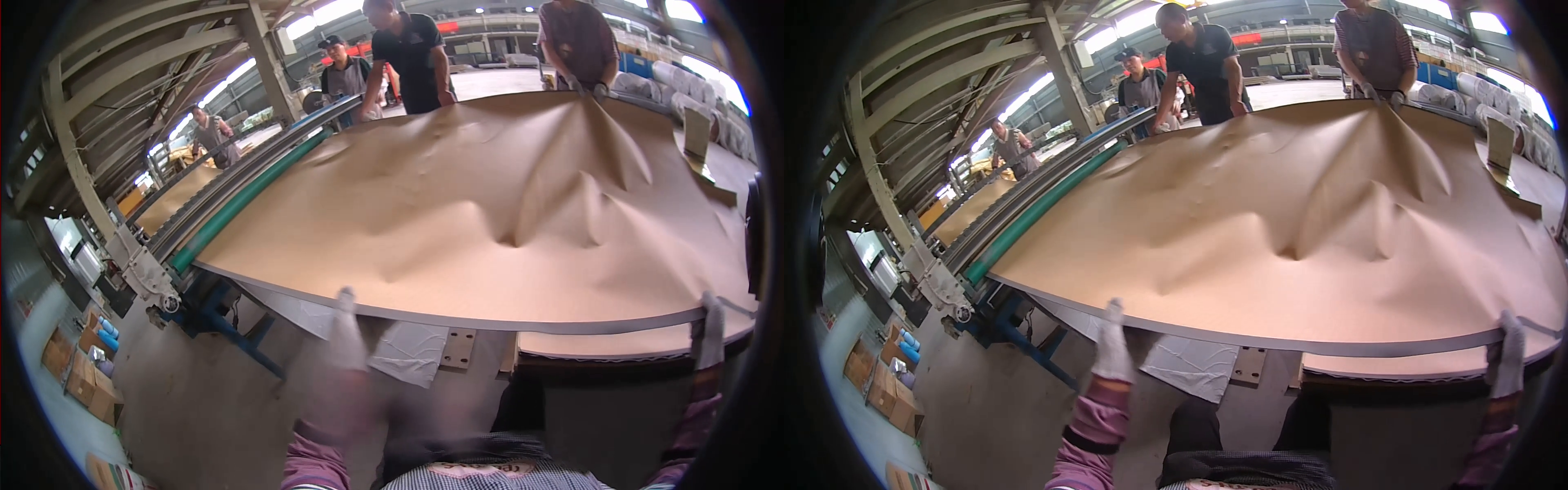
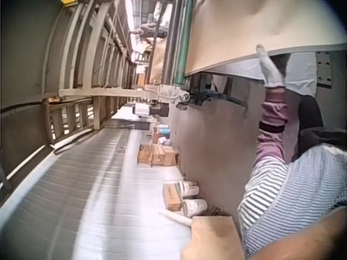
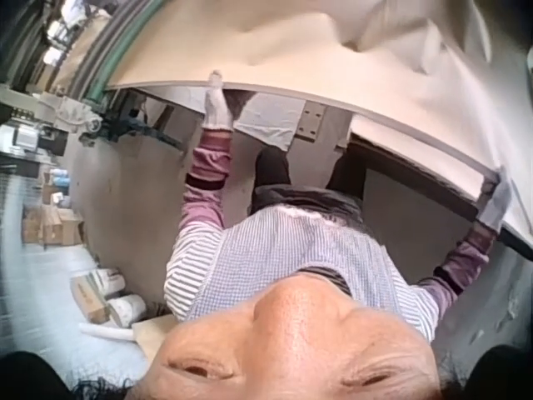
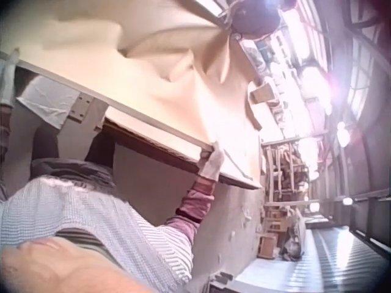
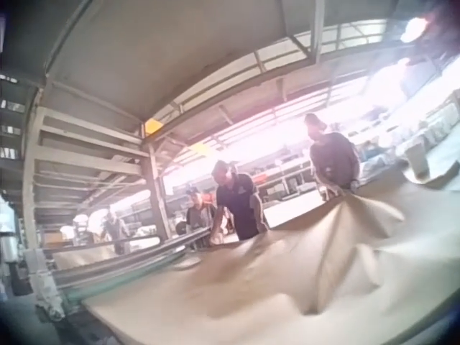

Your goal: Handling and stacking large brown paper sheets coming from a processing machine.

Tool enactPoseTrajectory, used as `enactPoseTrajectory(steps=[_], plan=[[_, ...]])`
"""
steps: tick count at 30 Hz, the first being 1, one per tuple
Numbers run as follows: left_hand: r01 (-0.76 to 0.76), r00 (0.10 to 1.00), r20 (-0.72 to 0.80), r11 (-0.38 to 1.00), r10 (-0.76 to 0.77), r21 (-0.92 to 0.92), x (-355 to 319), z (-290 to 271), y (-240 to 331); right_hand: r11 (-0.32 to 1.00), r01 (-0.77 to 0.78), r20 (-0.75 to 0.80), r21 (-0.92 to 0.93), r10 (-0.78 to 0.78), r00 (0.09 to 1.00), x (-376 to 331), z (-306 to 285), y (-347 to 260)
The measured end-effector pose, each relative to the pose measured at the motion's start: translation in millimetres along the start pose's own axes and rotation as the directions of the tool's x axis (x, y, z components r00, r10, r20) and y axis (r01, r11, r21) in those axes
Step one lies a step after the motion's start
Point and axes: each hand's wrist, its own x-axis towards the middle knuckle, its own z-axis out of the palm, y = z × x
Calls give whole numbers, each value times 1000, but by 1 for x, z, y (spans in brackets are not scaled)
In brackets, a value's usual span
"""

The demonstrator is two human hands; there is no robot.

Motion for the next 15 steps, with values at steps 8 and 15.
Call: enactPoseTrajectory(steps=[8,15], plan=[[-118,908,-215,712,359,692,99,-127,81,953,-30,-289,-302,-61,955,-31,11,-118],[-130,877,-110,451,467,883,45,-76,80,993,-114,-92,-41,110,990,21,56,-53]])
